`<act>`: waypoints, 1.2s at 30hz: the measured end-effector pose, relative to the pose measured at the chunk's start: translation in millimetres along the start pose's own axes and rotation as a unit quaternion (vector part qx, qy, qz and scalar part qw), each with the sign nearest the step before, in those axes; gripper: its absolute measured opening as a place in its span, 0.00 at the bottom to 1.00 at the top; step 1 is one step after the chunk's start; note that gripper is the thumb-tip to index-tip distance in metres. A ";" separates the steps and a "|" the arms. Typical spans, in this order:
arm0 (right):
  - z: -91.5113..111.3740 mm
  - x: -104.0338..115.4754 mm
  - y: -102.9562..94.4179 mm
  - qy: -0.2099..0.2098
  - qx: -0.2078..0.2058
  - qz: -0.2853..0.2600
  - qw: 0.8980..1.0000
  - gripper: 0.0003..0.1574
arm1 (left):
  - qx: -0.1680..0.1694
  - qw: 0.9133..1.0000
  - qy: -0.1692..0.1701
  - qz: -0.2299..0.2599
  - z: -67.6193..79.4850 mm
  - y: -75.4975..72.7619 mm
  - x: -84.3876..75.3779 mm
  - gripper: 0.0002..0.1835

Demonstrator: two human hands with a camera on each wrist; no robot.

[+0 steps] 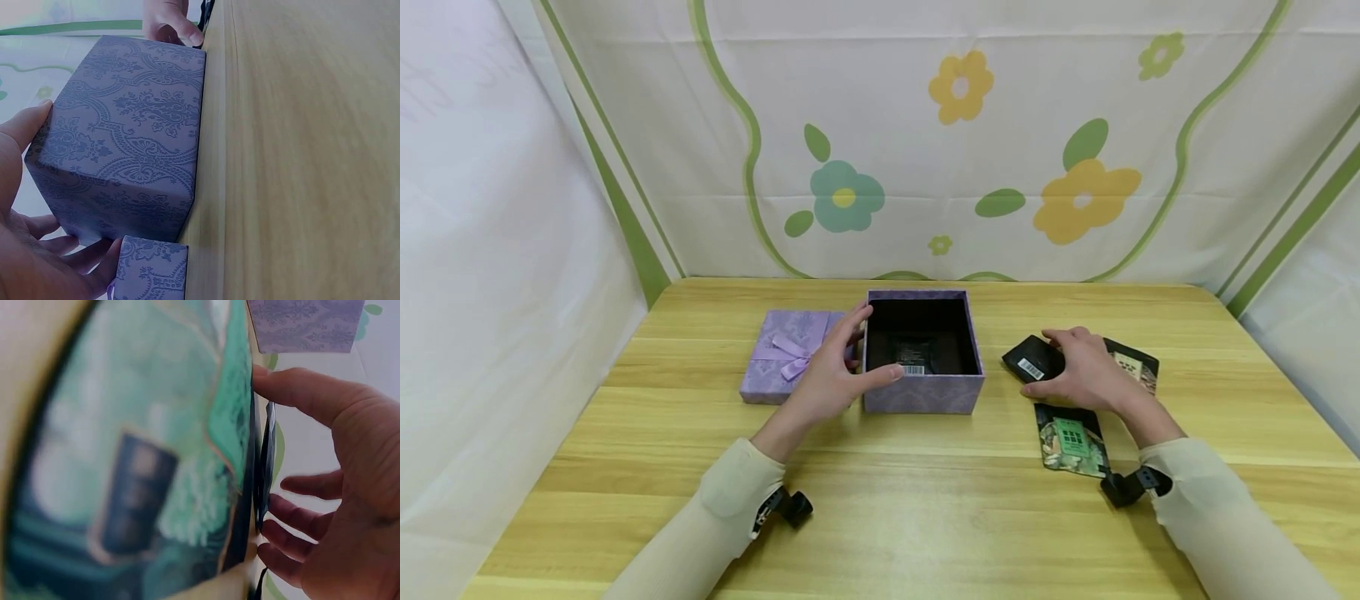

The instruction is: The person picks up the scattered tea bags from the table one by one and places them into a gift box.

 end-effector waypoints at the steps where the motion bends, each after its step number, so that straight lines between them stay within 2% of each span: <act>1: -0.4 -0.1 0.3 -0.001 0.001 -0.006 1.000 0.73 | 0.000 1.000 0.000 0.000 -0.1 0.1 0.0 0.54; 11: 0.1 -4.6 1.2 -0.010 0.005 -0.037 0.999 0.69 | 0.003 1.000 -0.006 0.007 0.4 0.7 0.4 0.52; 17: 0.4 -4.7 0.4 -0.015 0.004 -0.036 0.999 0.67 | 0.004 1.000 -0.006 0.008 0.7 0.5 0.6 0.52; 28: -1.5 -4.2 -0.3 -0.002 0.014 -0.024 1.000 0.70 | 0.005 1.000 -0.005 0.006 0.2 0.4 1.4 0.54; 36: -1.8 -2.3 -3.9 -0.011 0.000 -0.022 1.000 0.67 | 0.003 1.000 -0.003 0.006 -0.2 0.3 1.2 0.53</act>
Point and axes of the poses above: each hand's wrist, its own z-axis away from the middle knuckle, its own y-axis out of the palm, x = y × z, the point moved 5 cm from there along -z, towards the middle knuckle, and after that the axes turned 4 degrees about -y, right-handed, at the moved point
